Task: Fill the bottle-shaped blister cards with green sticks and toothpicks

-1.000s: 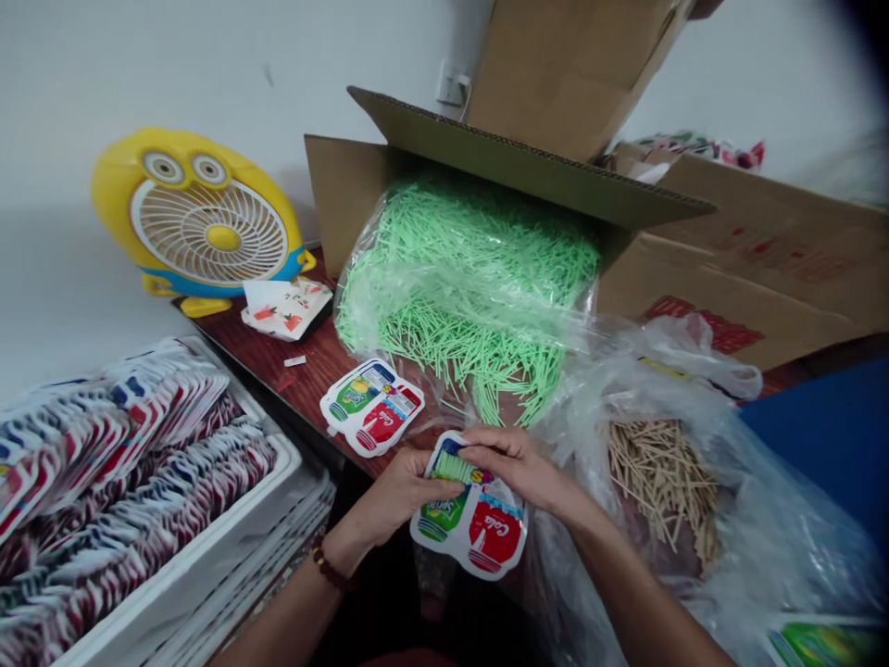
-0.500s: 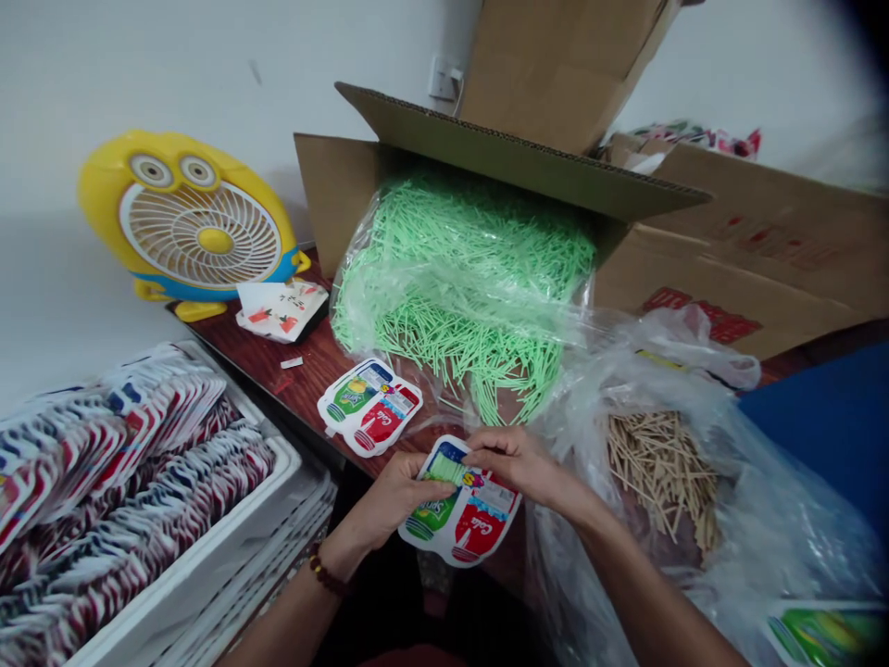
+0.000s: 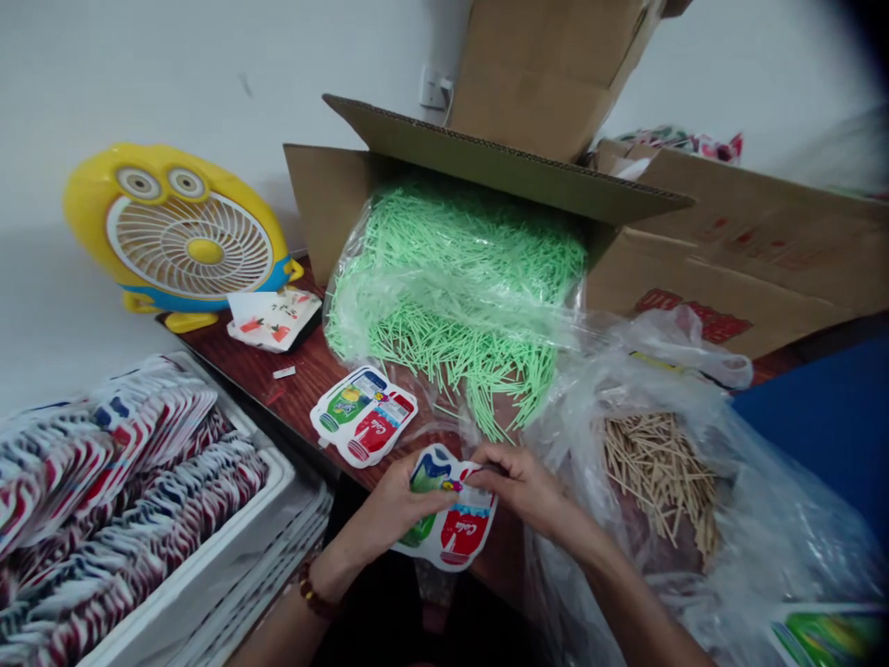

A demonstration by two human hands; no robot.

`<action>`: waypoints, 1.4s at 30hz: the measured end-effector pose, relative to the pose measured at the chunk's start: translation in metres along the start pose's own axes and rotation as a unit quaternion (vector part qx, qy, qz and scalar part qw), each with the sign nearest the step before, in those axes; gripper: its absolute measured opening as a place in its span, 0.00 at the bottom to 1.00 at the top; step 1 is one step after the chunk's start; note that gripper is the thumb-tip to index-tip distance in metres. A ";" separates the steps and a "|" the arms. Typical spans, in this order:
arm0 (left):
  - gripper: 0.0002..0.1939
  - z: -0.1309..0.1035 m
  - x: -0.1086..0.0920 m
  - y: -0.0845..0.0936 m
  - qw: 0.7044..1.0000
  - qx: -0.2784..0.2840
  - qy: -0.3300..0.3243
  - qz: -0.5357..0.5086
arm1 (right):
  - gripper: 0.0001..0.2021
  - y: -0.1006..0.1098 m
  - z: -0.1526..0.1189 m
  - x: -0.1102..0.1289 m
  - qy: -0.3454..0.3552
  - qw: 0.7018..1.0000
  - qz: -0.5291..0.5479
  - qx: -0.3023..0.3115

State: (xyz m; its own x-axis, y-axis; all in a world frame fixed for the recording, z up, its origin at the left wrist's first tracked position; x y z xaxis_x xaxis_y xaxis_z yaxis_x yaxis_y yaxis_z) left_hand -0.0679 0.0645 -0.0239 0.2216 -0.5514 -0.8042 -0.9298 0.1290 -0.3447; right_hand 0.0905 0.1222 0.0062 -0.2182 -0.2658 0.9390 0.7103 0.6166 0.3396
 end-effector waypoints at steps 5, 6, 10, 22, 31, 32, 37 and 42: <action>0.12 -0.002 0.001 -0.004 0.997 -0.065 -0.020 0.040 | 0.04 -0.006 0.002 0.010 0.034 0.997 -0.072 -0.017; 0.11 -0.003 0.001 -0.004 0.996 -0.077 -0.012 0.043 | 0.04 -0.007 0.003 0.012 0.035 0.996 -0.084 -0.017; 0.11 -0.002 0.002 -0.004 0.993 -0.103 0.019 0.058 | 0.06 -0.002 0.000 0.015 0.056 0.993 -0.098 -0.021; 0.07 0.035 0.003 -0.051 0.982 -0.026 0.014 0.189 | 0.11 0.041 -0.057 0.015 0.078 0.983 -0.145 -0.084; 0.07 0.041 0.004 -0.074 0.969 -0.048 -0.035 0.239 | 0.12 0.060 -0.079 0.015 0.098 0.981 -0.097 -0.134; 0.07 0.039 0.002 -0.078 0.962 -0.050 -0.051 0.264 | 0.12 0.061 -0.082 0.014 0.098 0.981 -0.099 -0.135; 0.10 0.032 -0.002 -0.096 0.944 -0.036 -0.089 0.317 | 0.16 0.063 -0.099 0.009 0.078 0.980 -0.110 -0.144; 0.12 0.034 0.007 -0.105 0.954 0.002 -0.041 0.297 | 0.13 0.089 -0.119 -0.004 0.029 0.982 -0.131 -0.134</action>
State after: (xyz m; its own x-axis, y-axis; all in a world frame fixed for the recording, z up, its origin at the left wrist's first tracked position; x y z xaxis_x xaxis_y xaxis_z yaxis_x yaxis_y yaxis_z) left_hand 0.0418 0.0754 -0.0099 -0.3213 -0.3132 -0.8937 -0.8974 0.4020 0.1817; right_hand 0.2341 0.0897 0.0266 -0.3849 -0.4355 0.8137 0.7866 0.3064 0.5361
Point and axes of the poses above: each hand's wrist, its own z-axis towards the middle knuckle, its own y-axis out of the back of the hand, x = y × z, the point moved 4 cm from there along z, towards the middle knuckle, and after that the axes turned 15 degrees about y, right-handed, at the moved point
